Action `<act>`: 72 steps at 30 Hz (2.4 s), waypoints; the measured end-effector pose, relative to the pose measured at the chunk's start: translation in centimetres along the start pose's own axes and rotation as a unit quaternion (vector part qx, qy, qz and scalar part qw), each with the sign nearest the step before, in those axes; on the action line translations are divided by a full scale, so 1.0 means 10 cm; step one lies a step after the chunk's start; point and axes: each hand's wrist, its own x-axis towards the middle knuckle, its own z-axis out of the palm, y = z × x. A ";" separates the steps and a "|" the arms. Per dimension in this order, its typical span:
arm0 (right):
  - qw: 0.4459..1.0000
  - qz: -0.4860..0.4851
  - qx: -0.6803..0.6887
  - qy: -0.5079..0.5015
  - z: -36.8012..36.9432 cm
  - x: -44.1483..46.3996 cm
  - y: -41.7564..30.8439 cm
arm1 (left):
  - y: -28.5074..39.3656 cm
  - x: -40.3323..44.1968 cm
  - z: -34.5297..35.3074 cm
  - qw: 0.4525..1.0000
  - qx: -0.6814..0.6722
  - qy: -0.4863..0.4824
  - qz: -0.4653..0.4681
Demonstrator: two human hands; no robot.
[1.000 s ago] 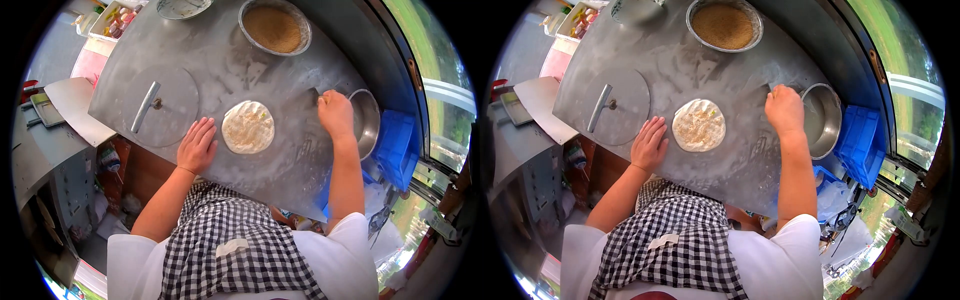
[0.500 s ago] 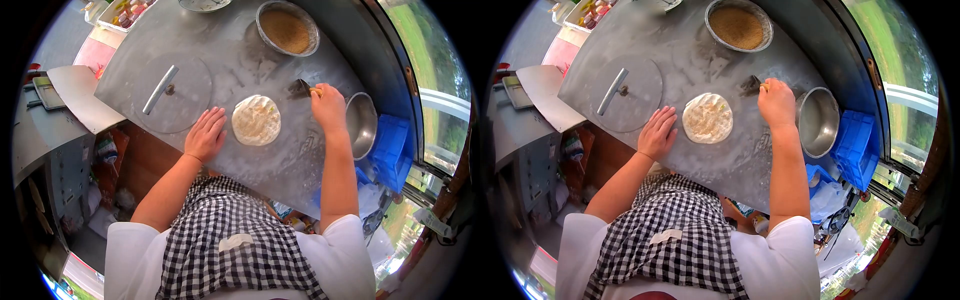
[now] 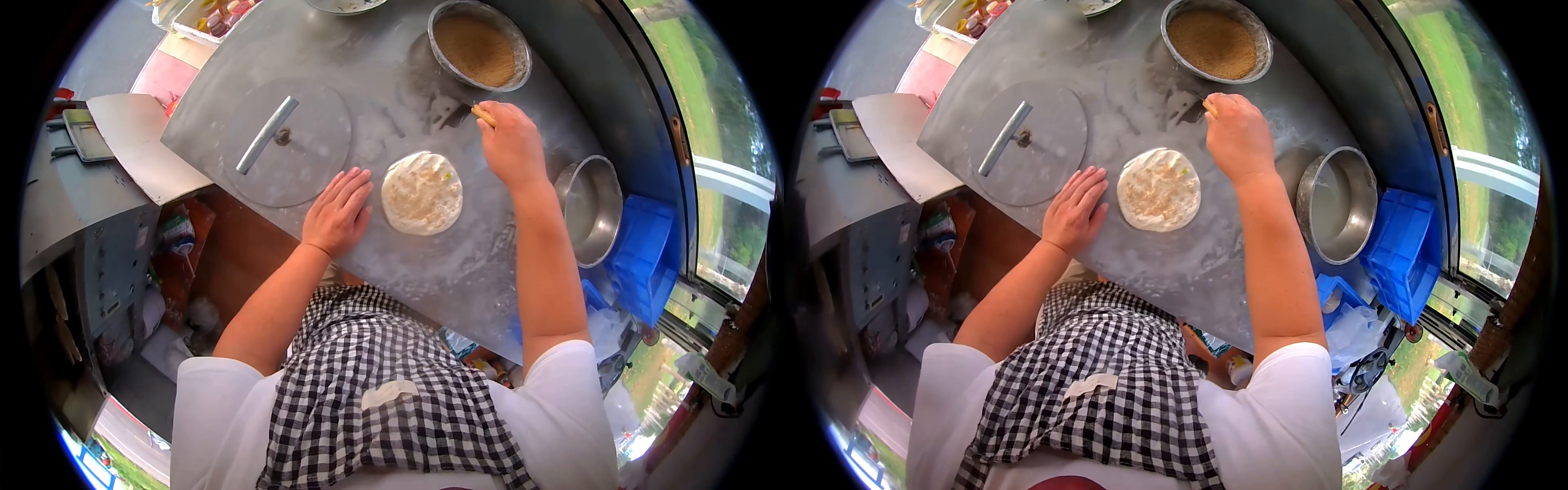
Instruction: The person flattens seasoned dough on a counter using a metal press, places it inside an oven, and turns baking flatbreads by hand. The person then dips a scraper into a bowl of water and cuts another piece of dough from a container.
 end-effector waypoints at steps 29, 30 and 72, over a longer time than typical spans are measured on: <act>0.996 0.080 0.036 0.026 -0.51 -1.11 0.03 | 0.58 0.56 0.33 0.995 -0.009 -0.083 0.050; 0.996 0.081 0.026 0.035 -0.47 -1.13 0.10 | 0.63 0.62 0.40 0.993 0.008 -0.102 0.059; 0.935 0.255 0.233 0.078 0.51 -1.97 0.33 | 0.17 0.87 -1.01 0.973 0.127 0.032 -0.188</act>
